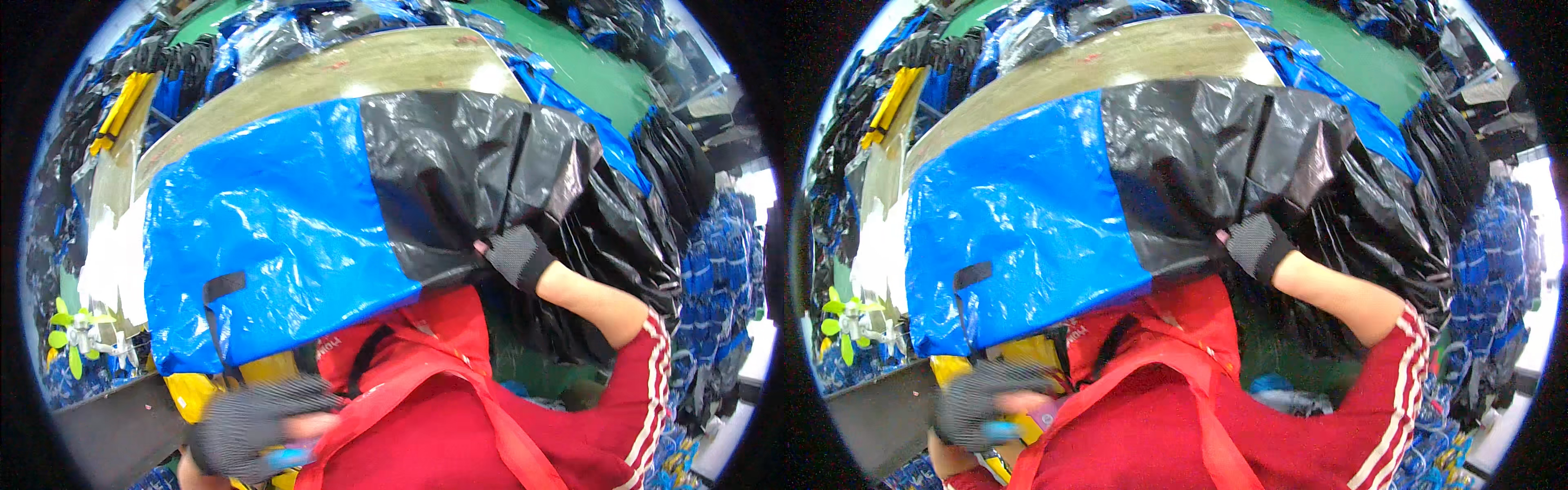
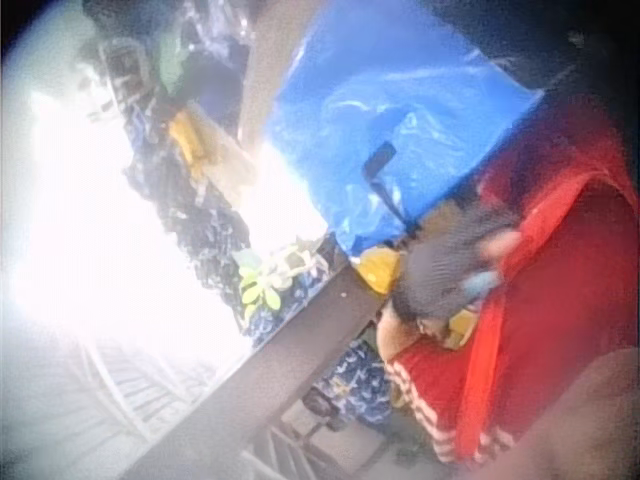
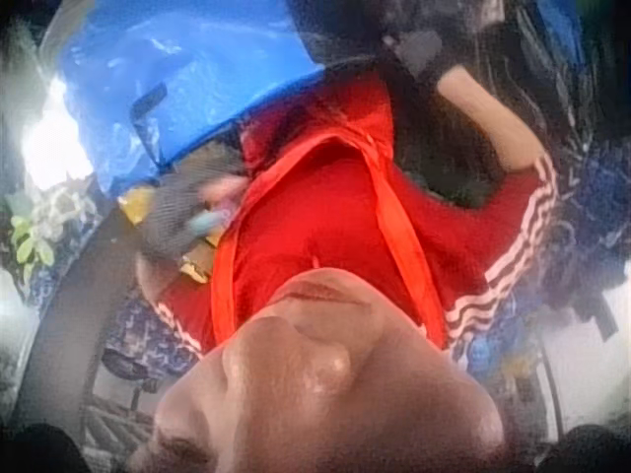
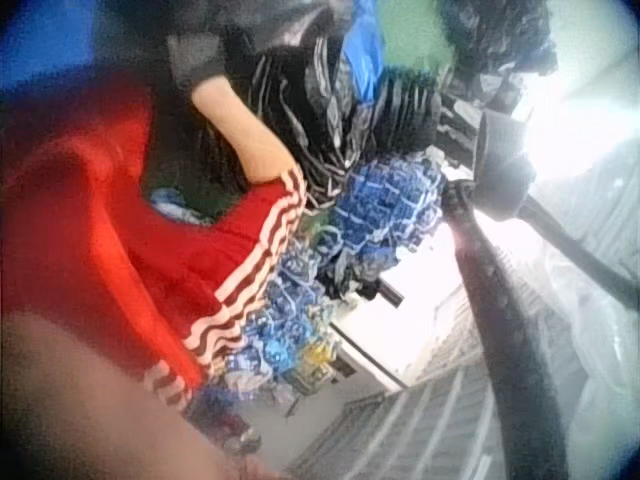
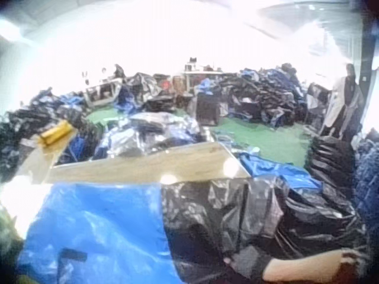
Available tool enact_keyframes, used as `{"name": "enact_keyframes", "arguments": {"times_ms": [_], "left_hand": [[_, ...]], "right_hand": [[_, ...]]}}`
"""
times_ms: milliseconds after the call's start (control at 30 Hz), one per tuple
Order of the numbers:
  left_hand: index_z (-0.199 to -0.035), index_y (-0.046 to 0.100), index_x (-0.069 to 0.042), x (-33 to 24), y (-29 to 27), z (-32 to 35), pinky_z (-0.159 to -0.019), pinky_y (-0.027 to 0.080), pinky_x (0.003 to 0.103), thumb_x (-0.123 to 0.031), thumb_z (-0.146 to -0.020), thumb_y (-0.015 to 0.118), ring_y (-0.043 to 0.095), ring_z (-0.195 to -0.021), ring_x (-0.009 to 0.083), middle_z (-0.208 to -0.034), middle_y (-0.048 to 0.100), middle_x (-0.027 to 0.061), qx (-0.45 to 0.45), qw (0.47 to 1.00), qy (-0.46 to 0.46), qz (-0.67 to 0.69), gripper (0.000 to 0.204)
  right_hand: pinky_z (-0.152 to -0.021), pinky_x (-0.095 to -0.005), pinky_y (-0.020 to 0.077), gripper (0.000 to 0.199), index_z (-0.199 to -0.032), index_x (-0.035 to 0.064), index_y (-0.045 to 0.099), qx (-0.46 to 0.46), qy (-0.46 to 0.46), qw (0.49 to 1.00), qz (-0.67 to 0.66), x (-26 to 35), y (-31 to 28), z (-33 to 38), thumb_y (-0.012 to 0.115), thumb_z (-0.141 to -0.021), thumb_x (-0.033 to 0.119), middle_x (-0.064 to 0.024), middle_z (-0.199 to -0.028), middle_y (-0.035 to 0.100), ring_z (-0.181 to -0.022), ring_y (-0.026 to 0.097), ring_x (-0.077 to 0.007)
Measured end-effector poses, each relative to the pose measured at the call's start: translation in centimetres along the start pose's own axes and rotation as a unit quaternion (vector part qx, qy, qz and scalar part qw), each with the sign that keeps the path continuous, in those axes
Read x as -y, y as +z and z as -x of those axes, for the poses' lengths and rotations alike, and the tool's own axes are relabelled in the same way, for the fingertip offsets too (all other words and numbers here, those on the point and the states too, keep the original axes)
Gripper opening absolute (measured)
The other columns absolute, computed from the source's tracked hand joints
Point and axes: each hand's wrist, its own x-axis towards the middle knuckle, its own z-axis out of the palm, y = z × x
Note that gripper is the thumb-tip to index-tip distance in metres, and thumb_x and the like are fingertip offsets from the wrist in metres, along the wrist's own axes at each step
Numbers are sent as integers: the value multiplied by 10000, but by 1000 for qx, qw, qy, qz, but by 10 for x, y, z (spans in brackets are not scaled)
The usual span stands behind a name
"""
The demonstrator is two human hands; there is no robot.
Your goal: The person repeatedly folds blue and black tarps and places them into clear plastic bags on a table. The person handles each tarp one at a time, folds it, and inserts it into a bag, repeating the cycle throughout the clip.
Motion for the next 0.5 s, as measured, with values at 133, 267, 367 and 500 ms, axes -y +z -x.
{"name": "enact_keyframes", "arguments": {"times_ms": [133, 267, 367, 500], "left_hand": [[-1300, 542, -207, 62, -30, -61, -1112, 215, 538, -496, -795, 590, 323, -1343, 401, -1389, 432, 216, -172, 886, -222, -370, 584], [-1380, 440, -232, 198, 42, -73, -1058, -28, 695, -575, -762, 586, 133, -1399, 443, -1505, 246, 184, -35, 857, -241, -455, 722], [-1384, 435, -216, 213, 58, -74, -1061, -12, 692, -563, -783, 571, 122, -1393, 455, -1516, 212, 184, -64, 859, -244, -446, 707], [-1154, 639, -117, 161, 3, -146, -784, 524, 403, -404, -862, 571, 657, -938, 268, -1099, 648, 147, 70, 852, -350, -383, 415]], "right_hand": [[-622, -435, 505, 306, -895, 65, 673, 213, -63, 974, 50, 6, -79, 1, 540, -865, 339, -156, -745, 644, -685, 638, -327], [-784, -432, 500, 454, -1037, 151, 677, -147, 78, 928, -332, -41, -102, 14, 587, -810, 534, -193, -936, 657, -904, 635, -346], [-1056, -578, 196, 627, -1359, 256, 453, -238, 155, 959, 22, -78, -29, -24, 476, -838, 604, -146, -1398, 410, -1320, 314, -382], [-1090, -637, -8, 672, -1402, 281, 420, -176, 189, 966, 18, -92, 49, -56, 345, -857, 666, -122, -1499, 307, -1411, 157, -385]]}}
